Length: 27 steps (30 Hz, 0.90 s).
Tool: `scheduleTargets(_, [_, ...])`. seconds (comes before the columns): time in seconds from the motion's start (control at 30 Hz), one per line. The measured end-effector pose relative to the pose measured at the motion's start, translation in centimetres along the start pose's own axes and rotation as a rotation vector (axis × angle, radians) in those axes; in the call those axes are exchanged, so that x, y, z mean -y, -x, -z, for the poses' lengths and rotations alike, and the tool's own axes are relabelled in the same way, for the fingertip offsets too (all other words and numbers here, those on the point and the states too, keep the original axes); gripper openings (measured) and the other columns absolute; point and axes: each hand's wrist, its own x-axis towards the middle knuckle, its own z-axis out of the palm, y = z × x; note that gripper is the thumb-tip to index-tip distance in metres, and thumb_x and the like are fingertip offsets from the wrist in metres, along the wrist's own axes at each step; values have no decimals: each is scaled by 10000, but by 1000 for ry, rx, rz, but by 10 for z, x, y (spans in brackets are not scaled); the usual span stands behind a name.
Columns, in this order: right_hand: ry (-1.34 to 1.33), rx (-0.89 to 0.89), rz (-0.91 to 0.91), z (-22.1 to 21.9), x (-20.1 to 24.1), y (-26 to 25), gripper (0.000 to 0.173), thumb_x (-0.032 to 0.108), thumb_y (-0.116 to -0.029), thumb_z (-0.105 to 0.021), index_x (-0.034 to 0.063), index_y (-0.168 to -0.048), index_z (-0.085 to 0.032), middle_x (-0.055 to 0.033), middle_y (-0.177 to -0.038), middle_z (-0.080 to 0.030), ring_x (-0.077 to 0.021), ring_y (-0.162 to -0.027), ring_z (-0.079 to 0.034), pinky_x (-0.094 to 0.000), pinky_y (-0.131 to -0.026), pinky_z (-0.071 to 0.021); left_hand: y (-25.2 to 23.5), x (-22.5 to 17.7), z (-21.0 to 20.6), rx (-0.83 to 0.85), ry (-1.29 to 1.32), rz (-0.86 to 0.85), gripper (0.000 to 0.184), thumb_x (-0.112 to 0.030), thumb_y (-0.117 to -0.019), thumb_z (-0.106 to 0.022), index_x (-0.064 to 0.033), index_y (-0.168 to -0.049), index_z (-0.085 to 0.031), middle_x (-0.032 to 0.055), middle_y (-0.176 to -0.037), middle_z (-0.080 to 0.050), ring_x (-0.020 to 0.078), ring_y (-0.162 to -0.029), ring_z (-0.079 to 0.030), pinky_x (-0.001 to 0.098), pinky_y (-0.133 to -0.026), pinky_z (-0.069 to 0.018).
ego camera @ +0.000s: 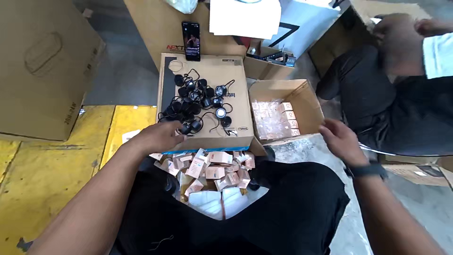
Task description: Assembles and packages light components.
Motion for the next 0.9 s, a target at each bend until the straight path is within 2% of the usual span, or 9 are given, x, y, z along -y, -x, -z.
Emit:
scheduleTargets(0.17, [392,397,177,-62,76,-142,420,282,-1055,-561,26,-1386,-600,-252,-1281,-655,-433,-1194,-633,-674,-1030,-459,-1,0,-17,33,-38,50,488,-462,-1019,-603,-179,-1416,-573,118,-946,-683,304,-859,-662,620,-818,-530])
scheduleTargets(0.27, [652,579,149,-145,42,-174,310,217,-1001,-600,-49,-1106,-721,-294,-1153,-689,-480,-1147,-638,-708,-976,-461,5,23,-21,-53,-53,111,498,-452,-1026,-586,-150,-1422,-577,159,-1157,-709,360,-1056,-685,666,-934,-505])
scheduleTargets(0.3, [735,661,112,-170,24,-173,319,204,-978,-626,-85,-1082,-712,-318,-1184,-667,-497,-1196,-602,-708,-1009,-436,9,32,-21,-76,-53,146,497,-445,-1027,-581,-141,-1419,-582,165,-1206,-702,370,-1106,-677,677,-963,-490])
scheduleTargets(0.4, [969,936,39,-193,10,-164,449,213,-970,-651,-145,-1239,-631,-372,-1404,-520,-526,-1389,-426,-696,-1113,-318,23,51,-23,-107,-29,253,476,-419,-1032,-583,-129,-1410,-593,160,-1159,-711,362,-1069,-684,670,-949,-494])
scheduleTargets(0.47, [919,923,26,-197,1,-167,547,258,-933,-691,-95,-1341,-598,-354,-1539,-384,-549,-1457,-303,-741,-1116,-282,29,57,-20,-94,-32,305,455,-423,-1036,-583,-136,-1387,-610,141,-1086,-721,341,-1002,-695,650,-916,-513])
scheduleTargets(0.57, [869,885,40,-205,-4,-173,491,348,-913,-702,-46,-1205,-694,-302,-1444,-528,-513,-1437,-367,-729,-1096,-323,23,54,-16,-64,-32,296,457,-424,-1038,-571,-140,-1396,-600,142,-1103,-720,345,-1017,-695,651,-927,-509])
scheduleTargets(0.7, [878,881,41,-212,-13,-152,557,363,-913,-712,-41,-1295,-660,-333,-1550,-393,-566,-1497,-195,-778,-1125,-231,10,34,-13,-86,4,191,486,-414,-1032,-574,-126,-1422,-586,171,-1191,-713,372,-1119,-678,662,-986,-485])
scheduleTargets(0.8, [926,814,-31,-203,-7,-150,505,325,-946,-646,-44,-1290,-656,-305,-1482,-497,-516,-1471,-317,-732,-1141,-267,6,21,-8,-67,-38,160,489,-423,-1030,-566,-122,-1413,-595,168,-1190,-709,371,-1123,-671,645,-987,-482])
scheduleTargets(0.9, [768,639,-127,-172,7,-159,399,261,-946,-637,-77,-1151,-685,-300,-1269,-647,-466,-1268,-580,-669,-1039,-442,6,14,-7,-80,-80,81,472,-419,-1031,-566,-112,-1387,-608,167,-1165,-706,367,-1086,-675,627,-960,-498])
